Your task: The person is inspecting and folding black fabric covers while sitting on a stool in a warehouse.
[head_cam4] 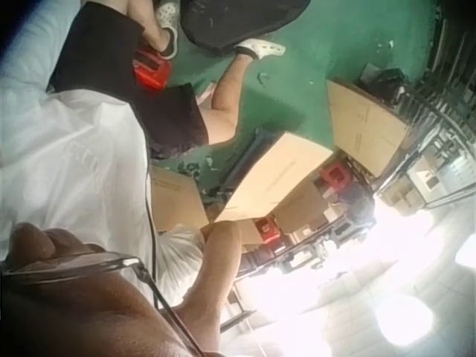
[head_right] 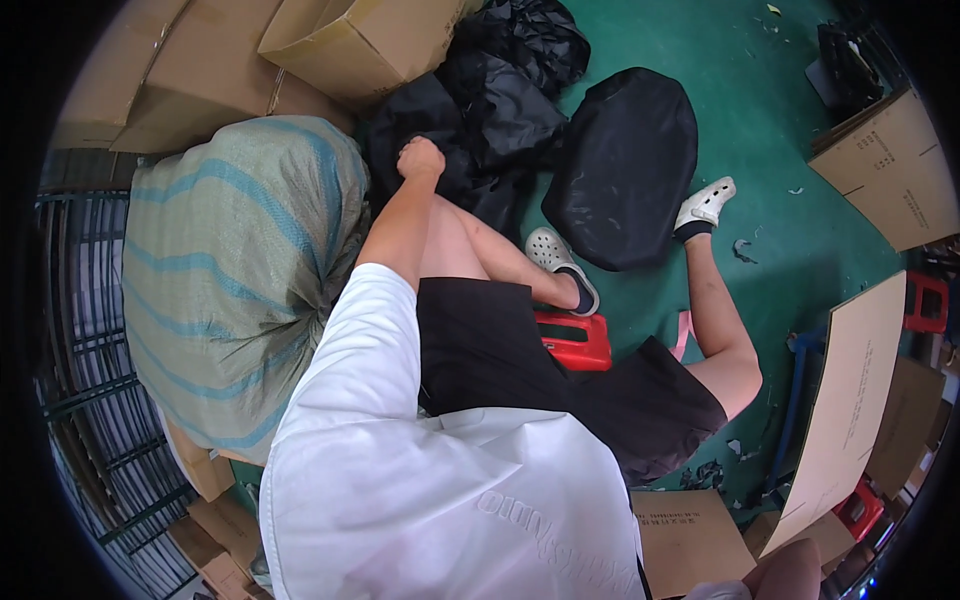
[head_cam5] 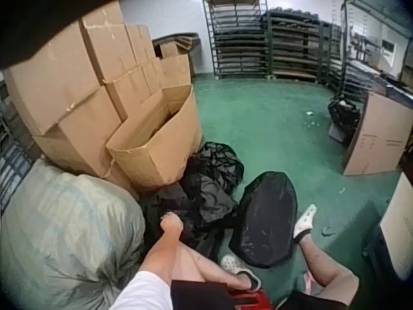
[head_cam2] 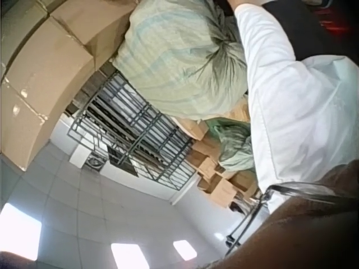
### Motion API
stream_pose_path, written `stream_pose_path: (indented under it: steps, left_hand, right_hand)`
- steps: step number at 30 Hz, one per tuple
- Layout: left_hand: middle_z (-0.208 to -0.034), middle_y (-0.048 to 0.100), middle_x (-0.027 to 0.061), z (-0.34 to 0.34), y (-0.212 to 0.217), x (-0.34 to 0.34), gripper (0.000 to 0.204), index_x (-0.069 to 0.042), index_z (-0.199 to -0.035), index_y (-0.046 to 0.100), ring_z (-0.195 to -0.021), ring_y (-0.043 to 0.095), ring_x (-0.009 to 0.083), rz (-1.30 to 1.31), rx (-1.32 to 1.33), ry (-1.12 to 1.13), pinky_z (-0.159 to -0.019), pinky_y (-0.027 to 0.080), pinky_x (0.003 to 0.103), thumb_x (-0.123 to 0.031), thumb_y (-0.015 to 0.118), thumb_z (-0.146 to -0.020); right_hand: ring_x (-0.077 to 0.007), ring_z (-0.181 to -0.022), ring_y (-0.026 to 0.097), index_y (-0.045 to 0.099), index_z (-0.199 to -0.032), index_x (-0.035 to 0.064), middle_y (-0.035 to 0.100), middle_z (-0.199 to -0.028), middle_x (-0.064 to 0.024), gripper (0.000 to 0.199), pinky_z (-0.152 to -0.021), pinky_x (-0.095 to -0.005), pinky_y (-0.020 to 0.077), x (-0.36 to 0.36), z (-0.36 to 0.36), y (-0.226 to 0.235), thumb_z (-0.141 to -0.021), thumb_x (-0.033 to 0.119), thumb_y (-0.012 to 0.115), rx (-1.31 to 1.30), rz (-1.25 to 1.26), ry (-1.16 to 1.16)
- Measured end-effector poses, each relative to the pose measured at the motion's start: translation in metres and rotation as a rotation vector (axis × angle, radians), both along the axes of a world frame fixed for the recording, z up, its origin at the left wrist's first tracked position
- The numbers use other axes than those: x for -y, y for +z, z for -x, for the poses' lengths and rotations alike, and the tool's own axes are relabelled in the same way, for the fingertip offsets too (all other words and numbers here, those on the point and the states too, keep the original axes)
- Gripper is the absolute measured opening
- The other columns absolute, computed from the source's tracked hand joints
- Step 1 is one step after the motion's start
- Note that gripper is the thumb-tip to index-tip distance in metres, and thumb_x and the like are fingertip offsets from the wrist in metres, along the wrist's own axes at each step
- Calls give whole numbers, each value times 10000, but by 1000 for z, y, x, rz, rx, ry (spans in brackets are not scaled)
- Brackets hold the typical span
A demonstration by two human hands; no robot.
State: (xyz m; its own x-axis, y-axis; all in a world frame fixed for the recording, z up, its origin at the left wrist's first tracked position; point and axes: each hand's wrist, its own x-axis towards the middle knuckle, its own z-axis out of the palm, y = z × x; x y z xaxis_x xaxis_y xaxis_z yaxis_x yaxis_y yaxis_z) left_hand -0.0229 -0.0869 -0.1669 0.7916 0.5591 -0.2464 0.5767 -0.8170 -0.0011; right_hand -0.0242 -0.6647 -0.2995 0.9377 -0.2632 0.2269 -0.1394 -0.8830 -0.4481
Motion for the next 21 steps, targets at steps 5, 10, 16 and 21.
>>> stream_pose_path:
  steps: [5, 10, 16, 21]
  left_hand:
    - [-1227, 652, 133, 12, 40, 11, 321, -79, -1165, 666, -1126, 632, 309, 124, 17, 98, -913, 528, 410, -244, 622, -892]
    - [-1322, 550, 158, 19, 41, 19, 605, -87, -1280, 559, -1191, 576, 317, 97, 70, 90, -967, 495, 413, -382, 758, -791]
    - [-1356, 451, 144, 17, 34, 33, 749, -95, -1318, 486, -1260, 496, 311, -29, -85, -4, -984, 469, 437, -365, 839, -714]
    - [-1324, 449, 122, 10, 22, 34, 650, -104, -1295, 485, -1247, 494, 303, -132, -78, -81, -981, 459, 452, -349, 788, -775]
  right_hand:
    - [-385, -1422, 142, 94, -1431, -173, 128, -1523, -312, 800, -1193, -432, 55, -6, 11, 4, -895, 304, 445, 102, -81, -19]
    - [-400, -1444, 87, 63, -1437, -181, 76, -1540, -324, 793, -1199, -435, 30, -3, 11, 6, -906, 286, 420, 52, 51, 7]
    - [-397, -1472, -7, -32, -1448, -176, -26, -1565, -316, 765, -1205, -443, -15, 0, 8, 1, -932, 230, 361, -36, 364, -30]
    - [-331, -1481, 49, 55, -1475, -128, 59, -1586, -245, 642, -1209, -418, 18, -3, 3, 10, -998, 262, 236, 158, -338, -32]
